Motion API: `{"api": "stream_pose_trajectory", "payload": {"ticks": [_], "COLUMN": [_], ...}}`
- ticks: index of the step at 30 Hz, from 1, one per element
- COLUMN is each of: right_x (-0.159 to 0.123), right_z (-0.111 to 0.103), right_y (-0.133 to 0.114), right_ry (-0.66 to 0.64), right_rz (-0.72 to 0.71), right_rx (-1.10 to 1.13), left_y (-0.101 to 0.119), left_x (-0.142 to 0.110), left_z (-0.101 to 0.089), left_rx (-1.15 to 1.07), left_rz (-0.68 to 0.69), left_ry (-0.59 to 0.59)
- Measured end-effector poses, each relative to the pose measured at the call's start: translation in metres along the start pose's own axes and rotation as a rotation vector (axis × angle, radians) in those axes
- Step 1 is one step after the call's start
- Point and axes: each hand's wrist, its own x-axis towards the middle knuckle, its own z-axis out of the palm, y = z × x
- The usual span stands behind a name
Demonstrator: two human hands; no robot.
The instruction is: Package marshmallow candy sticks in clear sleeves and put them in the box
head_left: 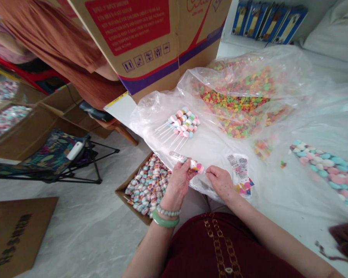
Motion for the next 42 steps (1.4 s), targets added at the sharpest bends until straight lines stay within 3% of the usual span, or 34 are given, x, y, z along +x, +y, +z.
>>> {"api": "stream_pose_trajectory", "payload": {"ticks": [3, 6, 10, 15, 22, 26, 30, 36, 42], "right_x": [-0.006, -0.009, -0.004, 0.004, 0.004, 0.006, 0.005, -0.006, -0.01], "right_z": [0.002, 0.005, 0.002, -0.001, -0.005, -0.005, -0.001, 0.003, 0.002], "right_y": [0.002, 0.005, 0.005, 0.003, -0.004, -0.002, 0.003, 0.006, 0.004], "right_ry": [0.037, 0.04, 0.063, -0.104, -0.168, -0.155, -0.116, 0.033, 0.08], "right_rz": [-0.175, -0.256, -0.092, 0.231, 0.231, 0.206, 0.097, -0.269, -0.42], "right_rx": [-0.169, -0.176, 0.073, 0.492, 0.439, 0.367, 0.199, -0.206, -0.232], "left_y": [-0.004, -0.005, -0.007, -0.001, 0.011, 0.012, 0.01, 0.0, -0.001], "left_x": [-0.002, -0.004, -0.001, 0.004, 0.012, 0.013, 0.007, 0.001, -0.002], "left_z": [0.002, 0.002, -0.002, -0.008, -0.009, -0.013, -0.01, -0.001, -0.002], "left_rx": [-0.001, -0.019, -0.06, -0.12, -0.036, 0.032, 0.084, 0.044, -0.021], "left_rz": [0.004, -0.016, -0.052, -0.042, -0.085, -0.091, -0.072, -0.079, -0.087], "left_ry": [-0.048, -0.076, -0.119, -0.043, 0.109, 0.112, 0.046, -0.022, -0.096]}}
